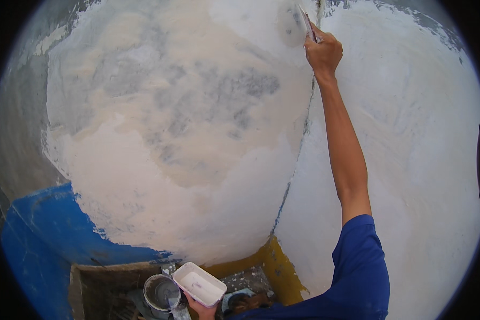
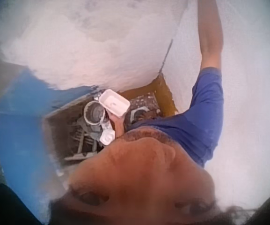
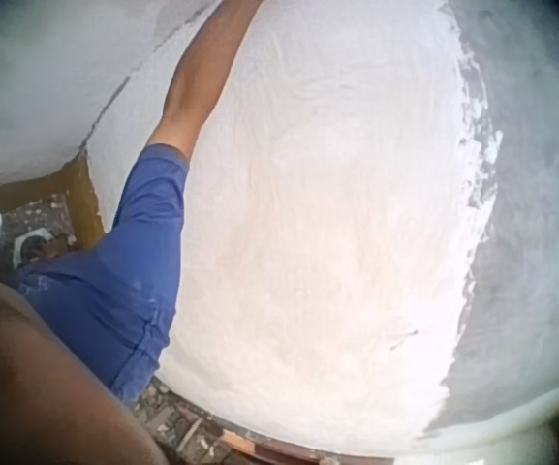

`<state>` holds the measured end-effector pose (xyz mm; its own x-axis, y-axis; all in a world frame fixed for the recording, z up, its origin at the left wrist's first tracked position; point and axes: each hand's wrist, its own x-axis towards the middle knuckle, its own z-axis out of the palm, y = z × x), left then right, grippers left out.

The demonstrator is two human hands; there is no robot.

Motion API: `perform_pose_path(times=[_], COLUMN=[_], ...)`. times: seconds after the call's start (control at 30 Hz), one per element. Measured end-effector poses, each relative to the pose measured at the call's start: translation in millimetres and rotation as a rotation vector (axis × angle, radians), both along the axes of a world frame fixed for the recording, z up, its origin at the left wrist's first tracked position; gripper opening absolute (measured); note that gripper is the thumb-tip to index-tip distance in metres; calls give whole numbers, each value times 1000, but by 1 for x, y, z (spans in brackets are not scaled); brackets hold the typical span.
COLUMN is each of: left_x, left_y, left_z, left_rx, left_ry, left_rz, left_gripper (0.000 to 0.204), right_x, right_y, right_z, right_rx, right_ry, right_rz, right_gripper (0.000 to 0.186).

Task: The person applies plaster to a wall using a putty knife, taking fresh plaster from a small container as needed.

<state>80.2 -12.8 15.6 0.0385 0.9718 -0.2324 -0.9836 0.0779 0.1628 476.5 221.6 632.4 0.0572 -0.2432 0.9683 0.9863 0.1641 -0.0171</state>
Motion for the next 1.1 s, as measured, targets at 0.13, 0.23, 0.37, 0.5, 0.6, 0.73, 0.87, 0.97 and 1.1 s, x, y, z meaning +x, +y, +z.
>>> perform_pose_path(times=[0.13, 0.23, 0.37, 0.5, 0.6, 0.73, 0.87, 0.97, 1.1], left_x=[1, -1, -6, -9, 1, -4, -8, -3, -5], left_y=[-3, -9, -18, -16, -14, -14, -4, -9, -13], left_z=[-3, -10, -10, -22, 4, 2, -16, -11, -5], left_rx=[20, 64, -127, -131, -7, 131, -35, 1, 3], left_ry=[12, 156, -14, 44, 11, 121, -14, -10, 20], left_rz=[-5, 59, 34, 68, 43, -113, 40, -12, -93], left_gripper=[69, 68, 67, 68, 66, 68, 70, 72, 71], right_x=[19, -5, -34, -43, -23, -31, -72, -41, -12], right_y=[14, 12, 11, -5, -7, 17, 1, -17, -19], right_z=[24, 12, -43, -57, -41, -38, -55, -45, -21], right_rx=[50, -45, -81, -73, 33, -52, -154, -44, -138], right_ry=[1, -47, -264, -284, -119, -322, -376, -115, 156], right_rz=[-168, -212, -116, 25, -7, -307, -73, 164, 3], right_gripper=[39, 38, 38, 36, 34, 37, 30, 14, 17])
